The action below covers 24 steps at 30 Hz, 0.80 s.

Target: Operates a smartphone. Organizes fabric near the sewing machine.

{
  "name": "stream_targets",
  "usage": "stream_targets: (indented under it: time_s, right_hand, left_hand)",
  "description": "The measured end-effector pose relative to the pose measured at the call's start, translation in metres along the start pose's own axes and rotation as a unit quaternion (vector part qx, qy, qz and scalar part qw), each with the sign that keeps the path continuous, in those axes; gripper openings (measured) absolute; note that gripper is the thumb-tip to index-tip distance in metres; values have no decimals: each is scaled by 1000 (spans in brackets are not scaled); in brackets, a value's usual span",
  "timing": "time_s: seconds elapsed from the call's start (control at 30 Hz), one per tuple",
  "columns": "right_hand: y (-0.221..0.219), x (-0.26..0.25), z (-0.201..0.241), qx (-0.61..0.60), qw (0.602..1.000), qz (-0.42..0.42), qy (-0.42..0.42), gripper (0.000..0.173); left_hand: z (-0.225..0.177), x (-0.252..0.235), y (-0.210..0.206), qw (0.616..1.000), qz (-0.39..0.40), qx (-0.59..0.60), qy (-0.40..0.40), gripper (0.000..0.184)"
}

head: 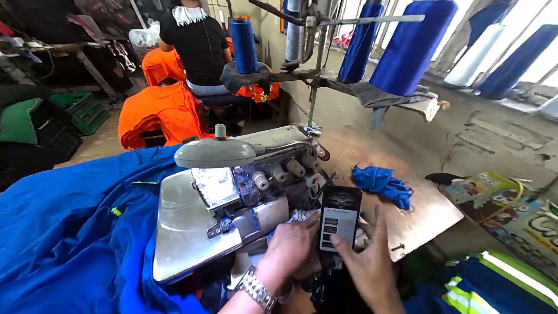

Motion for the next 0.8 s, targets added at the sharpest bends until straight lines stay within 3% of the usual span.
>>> stream_targets:
  time_s: [0.07, 0.2, 0.53, 0.8]
  right_hand:
    - [-13, 13, 17, 101, 995, -15, -6, 134]
    - [-30, 22, 21, 165, 985, 5, -53, 132]
    - [-37, 23, 18, 190, 974, 25, -119, 134]
    - [-38, 21, 17, 135, 981, 21, -136, 141]
  left_hand:
    - [-2, 1, 1, 1000, 1, -21, -10, 40]
    - [-2, 1, -1, 998, 7, -55, -21, 41]
    - [-4, -3, -4, 995, 54, -86, -10, 48]
    - [-10, -5, 7, 993, 63, -98, -2, 41]
Point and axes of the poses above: each hand's wrist, its own x-axis away from the middle knuckle, its own y-axis out of the back of the hand, z = x × y, the point moved 7 cm from there along -x, towards the middle knuckle, and after that the axes turned 15 degrees about y, right-handed, at the moved point
